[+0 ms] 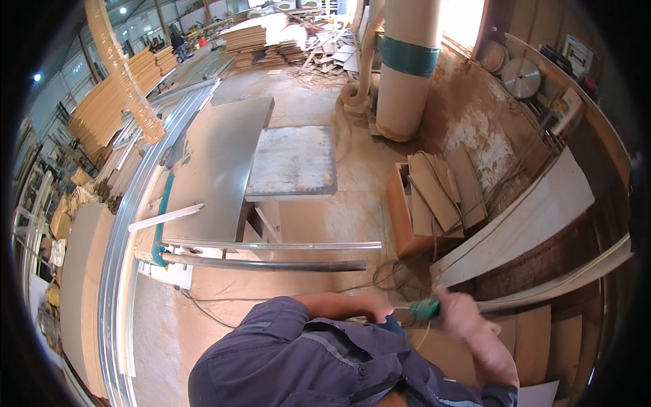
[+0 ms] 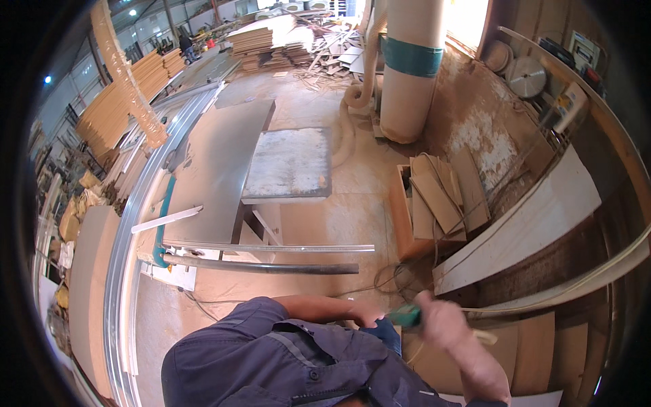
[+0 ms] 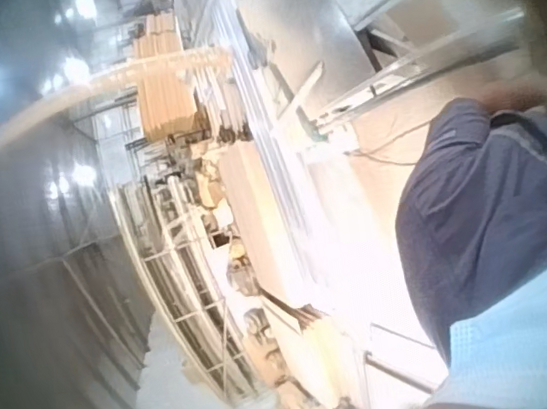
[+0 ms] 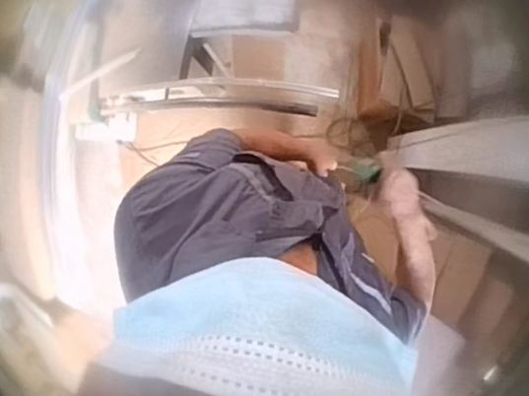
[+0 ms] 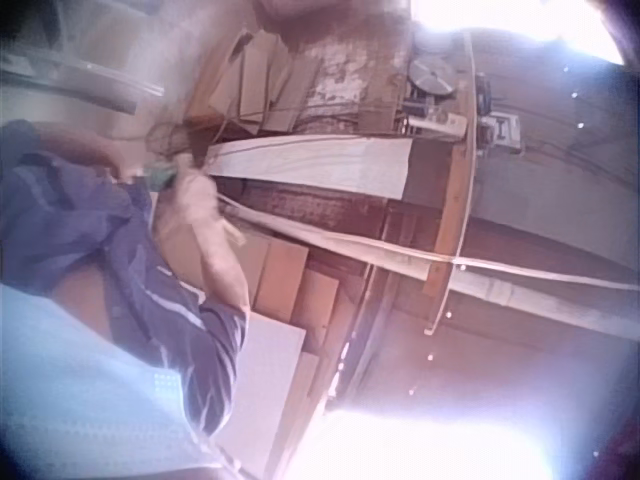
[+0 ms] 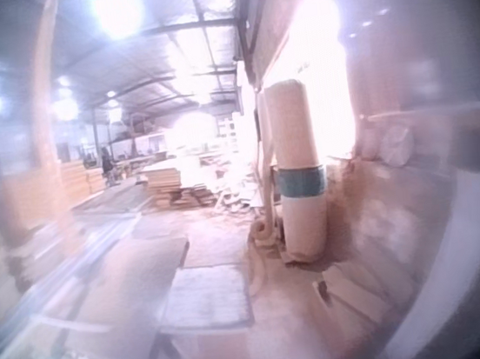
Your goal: The person assembles a metal frame using a screwdriver. They pick up metal bars, align them on a table saw, and fasten them together with screws. The person also uses a calculator and a tape measure during the process.
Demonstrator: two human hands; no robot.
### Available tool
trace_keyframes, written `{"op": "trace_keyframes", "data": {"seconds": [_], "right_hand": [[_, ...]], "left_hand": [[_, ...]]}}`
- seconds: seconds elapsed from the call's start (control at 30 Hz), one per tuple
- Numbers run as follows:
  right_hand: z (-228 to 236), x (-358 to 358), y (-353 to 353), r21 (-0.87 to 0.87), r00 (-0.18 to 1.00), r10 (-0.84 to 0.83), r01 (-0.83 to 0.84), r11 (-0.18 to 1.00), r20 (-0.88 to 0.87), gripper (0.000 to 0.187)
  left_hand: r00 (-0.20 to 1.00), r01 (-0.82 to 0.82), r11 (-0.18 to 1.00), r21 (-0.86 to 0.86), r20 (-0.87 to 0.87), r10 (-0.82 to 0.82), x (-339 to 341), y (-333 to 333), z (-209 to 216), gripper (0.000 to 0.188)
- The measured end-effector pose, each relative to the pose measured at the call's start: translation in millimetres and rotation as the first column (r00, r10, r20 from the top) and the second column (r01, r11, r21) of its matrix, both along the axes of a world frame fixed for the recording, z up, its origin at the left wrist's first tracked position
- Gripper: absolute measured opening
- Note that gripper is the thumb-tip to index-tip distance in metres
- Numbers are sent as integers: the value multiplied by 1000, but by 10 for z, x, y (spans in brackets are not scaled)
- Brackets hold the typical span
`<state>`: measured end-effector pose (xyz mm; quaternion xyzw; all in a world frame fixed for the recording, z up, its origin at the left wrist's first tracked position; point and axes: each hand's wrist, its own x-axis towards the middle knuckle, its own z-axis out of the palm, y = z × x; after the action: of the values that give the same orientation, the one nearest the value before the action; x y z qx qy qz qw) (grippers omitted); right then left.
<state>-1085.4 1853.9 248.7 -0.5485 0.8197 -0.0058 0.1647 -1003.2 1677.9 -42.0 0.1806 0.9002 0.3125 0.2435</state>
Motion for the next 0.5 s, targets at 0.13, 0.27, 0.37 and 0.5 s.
{"op": "trace_keyframes", "data": {"seconds": [0.13, 0.27, 0.37, 0.5], "right_hand": [[17, -235, -450, -161, 973, -110, 144, 976, 203, 38], [24, -658, -181, -472, 930, 241, -86, 877, 278, 33], [0, -1089, -82, -671, 879, 365, -71, 738, 308, 28], [-122, -1442, 65, -908, 880, 334, 213, 360, 339, 19]], "left_hand": [[1000, -4, 999, 33, 18, 4, -135, -227, -207, 33], [933, -254, 967, -12, -268, 241, -239, -438, 123, 30], [835, -456, 889, -33, -362, 414, -394, -888, 416, 31], [723, -675, 735, -69, -262, 640, -503, -1389, 320, 43]]}}
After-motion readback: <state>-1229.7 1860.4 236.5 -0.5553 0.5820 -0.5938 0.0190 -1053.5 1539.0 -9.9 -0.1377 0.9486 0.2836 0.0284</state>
